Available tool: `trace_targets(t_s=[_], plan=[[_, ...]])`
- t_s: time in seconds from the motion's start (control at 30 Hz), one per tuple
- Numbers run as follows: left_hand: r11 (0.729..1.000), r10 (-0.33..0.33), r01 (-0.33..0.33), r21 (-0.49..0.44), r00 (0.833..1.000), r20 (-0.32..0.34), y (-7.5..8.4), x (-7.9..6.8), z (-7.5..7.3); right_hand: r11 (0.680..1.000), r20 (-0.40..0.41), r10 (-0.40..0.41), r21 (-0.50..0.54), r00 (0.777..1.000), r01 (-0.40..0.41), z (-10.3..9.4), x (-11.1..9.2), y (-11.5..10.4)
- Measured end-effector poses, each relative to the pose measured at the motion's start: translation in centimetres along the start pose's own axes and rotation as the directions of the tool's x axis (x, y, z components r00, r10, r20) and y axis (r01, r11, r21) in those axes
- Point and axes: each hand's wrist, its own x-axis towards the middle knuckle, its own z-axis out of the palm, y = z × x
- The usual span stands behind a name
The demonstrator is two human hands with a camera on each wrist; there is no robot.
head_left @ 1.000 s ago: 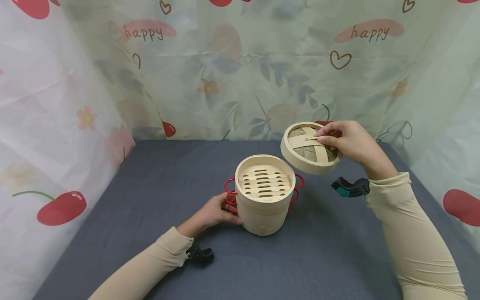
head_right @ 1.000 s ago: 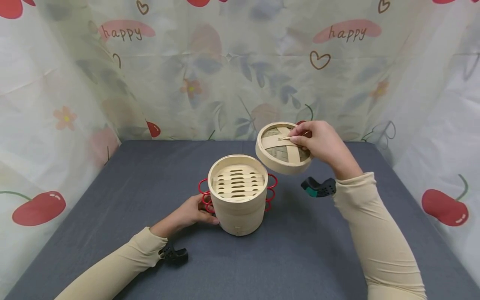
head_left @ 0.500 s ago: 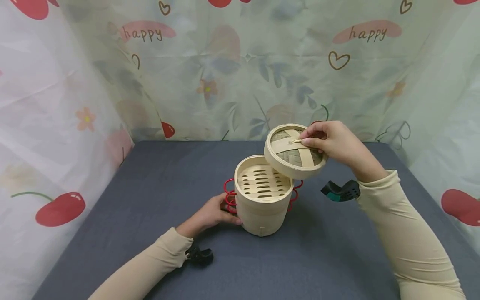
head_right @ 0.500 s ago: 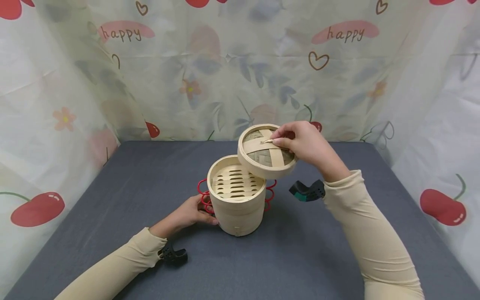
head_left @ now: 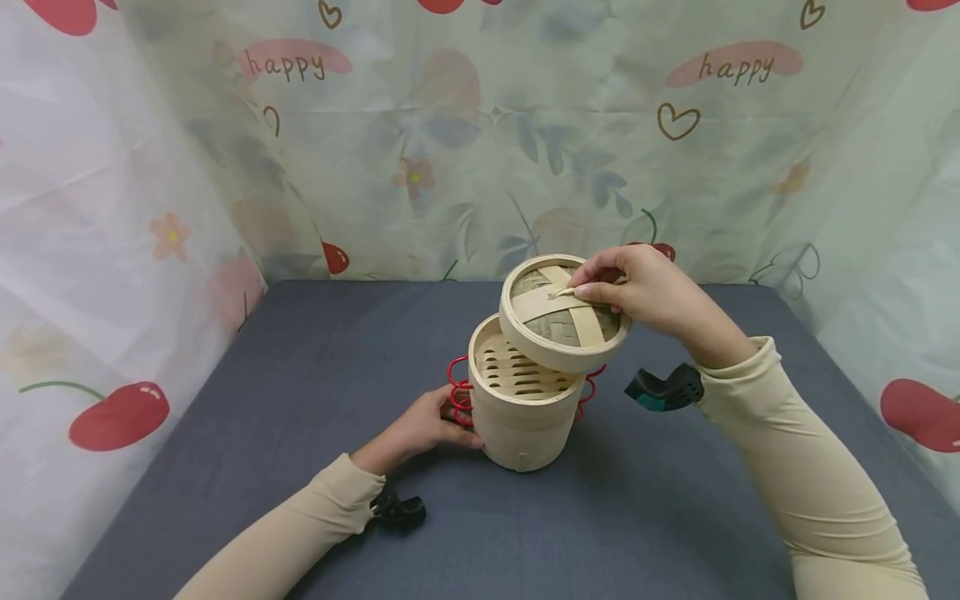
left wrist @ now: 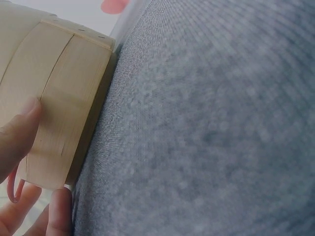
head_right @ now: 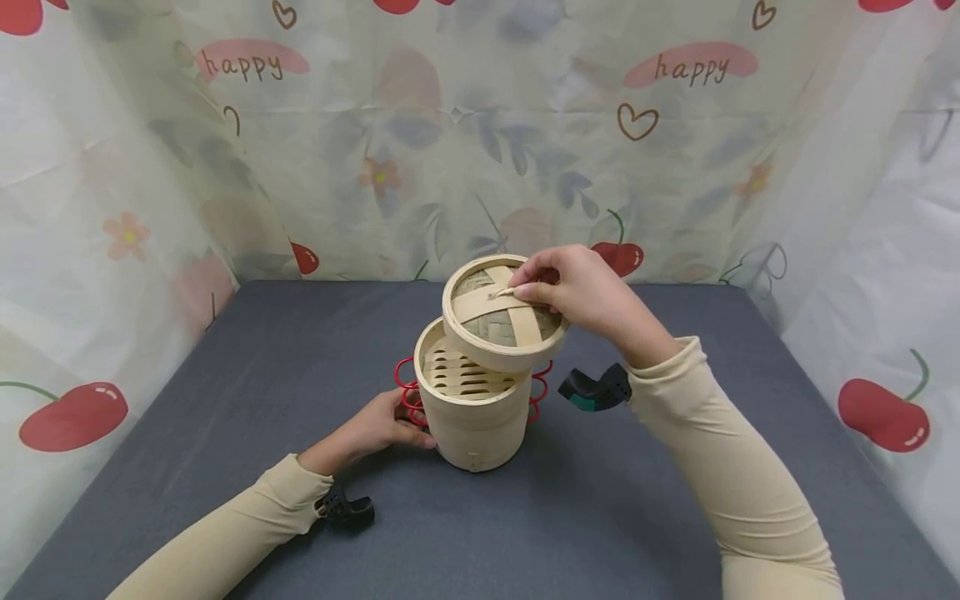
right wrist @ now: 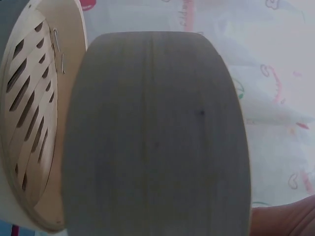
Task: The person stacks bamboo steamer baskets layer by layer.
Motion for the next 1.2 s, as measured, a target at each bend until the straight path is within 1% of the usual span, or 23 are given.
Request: trace_targets(t_s=[0.1,0.4,0.6,0.9,1.1,1.2], plan=[[1.0,-0.002,0.002,0.0,1.0,0.004,0.0,0.0,0.0,1.0,0.012,-0.017,-0.001,1.0,0.017,0.2,0.1,-0.3],[1.0,-0.004,0.004,-0.002,1.0,0.003,0.2,-0.1,0.1,1.0,0.023,-0.017,0.006,1.0,0.017,1.0,0.1,-1.1],[0.999,-0.006,0.007,-0.036,1.0,0.008,0.2,0.0,0.1,1.0,0.032,-0.028,0.008,0.999,0.027,1.6,0.2,-1.4],[0.999,-0.004,0.004,-0.035,1.0,0.013,0.2,0.1,0.0,0.999,0.044,-0.039,0.036,0.998,0.038,2.6,0.2,-1.7],[0.999,-0.002,0.003,-0.037,1.0,0.013,0.0,0.1,0.0,0.999,0.045,-0.044,0.02,0.998,0.043,2.9,0.4,-1.6],[0.999,-0.003,0.004,-0.035,1.0,0.011,-0.1,0.1,0.1,0.999,0.049,-0.033,0.016,0.998,0.032,3.1,0.4,-1.6]])
